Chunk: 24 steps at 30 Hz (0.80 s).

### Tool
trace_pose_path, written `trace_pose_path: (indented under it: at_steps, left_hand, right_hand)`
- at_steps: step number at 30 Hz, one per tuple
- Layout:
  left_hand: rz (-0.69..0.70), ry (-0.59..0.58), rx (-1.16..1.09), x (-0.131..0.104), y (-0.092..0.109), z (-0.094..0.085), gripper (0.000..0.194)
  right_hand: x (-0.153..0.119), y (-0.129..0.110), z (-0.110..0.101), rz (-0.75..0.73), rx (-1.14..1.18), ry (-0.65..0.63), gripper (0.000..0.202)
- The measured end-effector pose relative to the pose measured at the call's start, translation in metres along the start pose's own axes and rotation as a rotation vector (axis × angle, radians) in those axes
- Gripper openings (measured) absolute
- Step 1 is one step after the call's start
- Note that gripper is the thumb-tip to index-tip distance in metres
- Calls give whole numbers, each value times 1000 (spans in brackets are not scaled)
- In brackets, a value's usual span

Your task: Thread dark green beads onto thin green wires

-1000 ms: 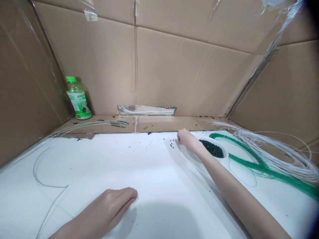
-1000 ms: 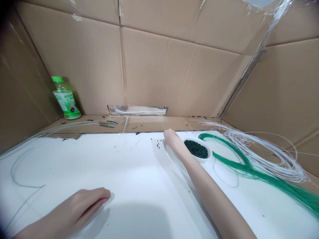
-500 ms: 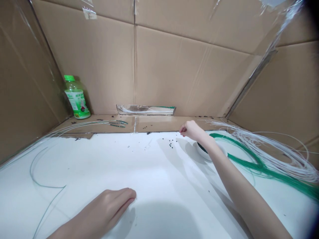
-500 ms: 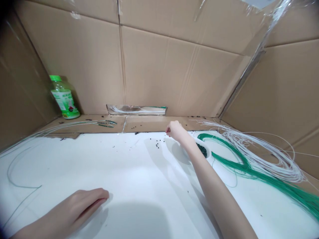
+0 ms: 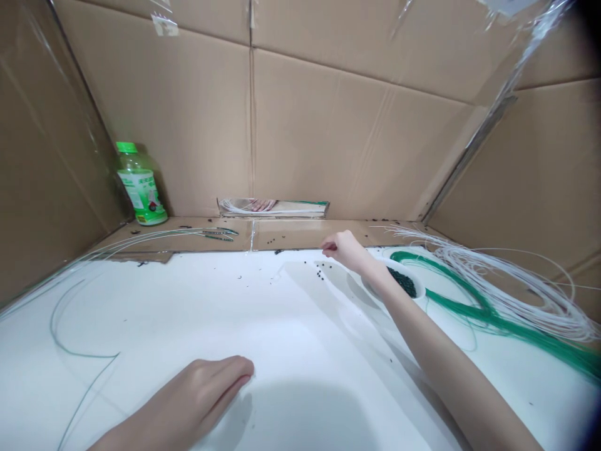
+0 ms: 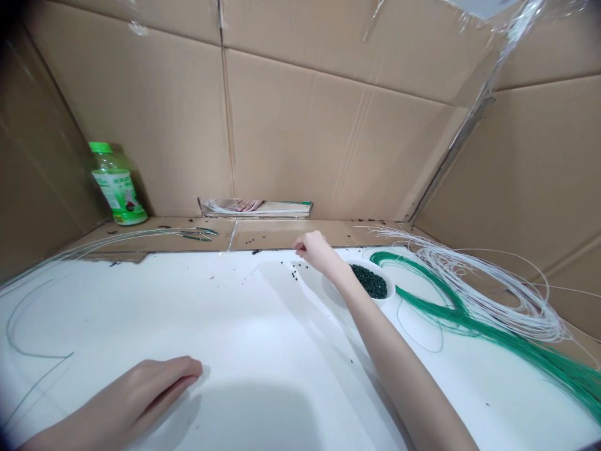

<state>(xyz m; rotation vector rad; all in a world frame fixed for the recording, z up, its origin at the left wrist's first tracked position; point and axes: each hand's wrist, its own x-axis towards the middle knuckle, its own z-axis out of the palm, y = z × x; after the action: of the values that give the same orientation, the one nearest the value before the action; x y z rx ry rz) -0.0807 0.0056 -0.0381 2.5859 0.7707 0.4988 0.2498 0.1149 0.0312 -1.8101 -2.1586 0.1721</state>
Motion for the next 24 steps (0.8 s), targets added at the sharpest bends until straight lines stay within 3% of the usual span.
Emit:
trace_pose_path:
  at_steps: [5,18,24]
  left_hand:
    - [22,32,-13,0,-1,0,28]
    - [5,14,6,0,0,-1,25]
    - [20,20,4,0,0,0,26]
  right_hand:
    - [0,-1,9,-24,107,-12,20]
    - [-2,1,19,-62,242,-196,19]
    - [-3,1,14,-82,242,-221,18]
